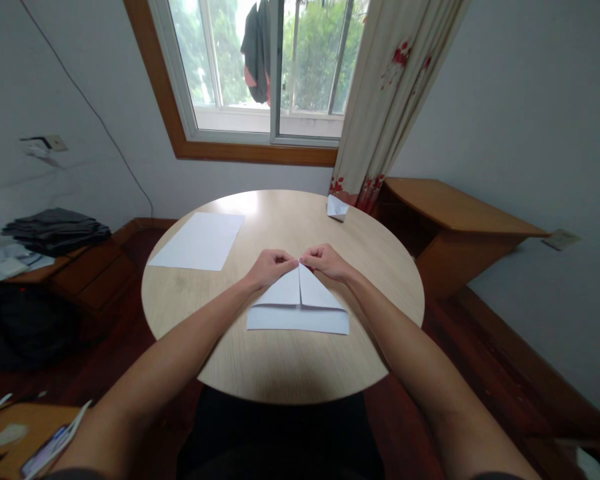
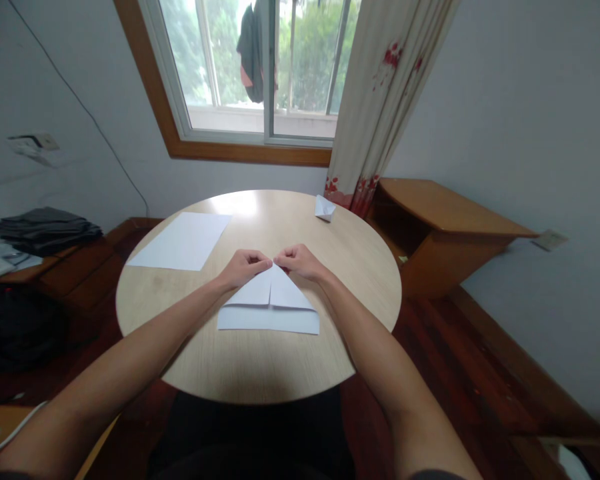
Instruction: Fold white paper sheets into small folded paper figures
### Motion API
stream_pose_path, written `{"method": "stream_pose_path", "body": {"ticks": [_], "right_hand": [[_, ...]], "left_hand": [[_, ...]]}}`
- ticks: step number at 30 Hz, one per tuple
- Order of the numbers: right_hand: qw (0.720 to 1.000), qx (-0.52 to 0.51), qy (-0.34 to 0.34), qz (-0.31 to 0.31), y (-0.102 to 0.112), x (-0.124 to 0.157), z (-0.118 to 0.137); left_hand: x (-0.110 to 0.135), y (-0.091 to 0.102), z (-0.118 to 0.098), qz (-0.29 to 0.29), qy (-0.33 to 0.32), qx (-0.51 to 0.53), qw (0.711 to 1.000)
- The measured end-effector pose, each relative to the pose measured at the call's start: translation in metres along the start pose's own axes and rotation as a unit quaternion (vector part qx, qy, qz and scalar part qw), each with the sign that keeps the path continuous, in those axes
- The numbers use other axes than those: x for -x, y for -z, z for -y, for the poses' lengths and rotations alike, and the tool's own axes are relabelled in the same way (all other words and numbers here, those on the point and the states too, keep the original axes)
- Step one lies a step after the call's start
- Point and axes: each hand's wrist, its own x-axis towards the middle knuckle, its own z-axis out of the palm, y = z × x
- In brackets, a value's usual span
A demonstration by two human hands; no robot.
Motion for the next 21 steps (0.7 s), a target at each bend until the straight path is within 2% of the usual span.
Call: {"method": "stream_pose_path", "body": {"ticks": [9,13,15,17,19,21], "right_hand": [[0.999,0.032,0.012,-0.013,0.0004,-0.0011,-0.0044],[0.999,0.023,0.002,-0.044,-0.0055,0.0005,-0.0013],[0.999,0.023,-0.017,-0.017,-0.0068,0.0016,-0.0002],[0.998,0.044,-0.029,0.044,-0.0061,0.0024,-0.0005],[0.993,0.07,-0.031,0.09,-0.0043,0.0028,-0.0015],[0.991,0.078,-0.028,0.104,-0.0029,0.0029,-0.002]], "left_hand": [[-0.0001,-0.0004,0.0004,0.01,0.0,0.003,1.0],[-0.0029,0.0008,0.0006,-0.036,-0.032,-0.018,0.999],[-0.0045,0.0013,0.0015,-0.067,-0.048,-0.029,0.996],[-0.0057,0.0015,0.0027,-0.088,-0.058,-0.038,0.994],[-0.0061,0.0015,0.0034,-0.096,-0.064,-0.044,0.992],[-0.0058,0.0015,0.0028,-0.093,-0.064,-0.044,0.993]]}}
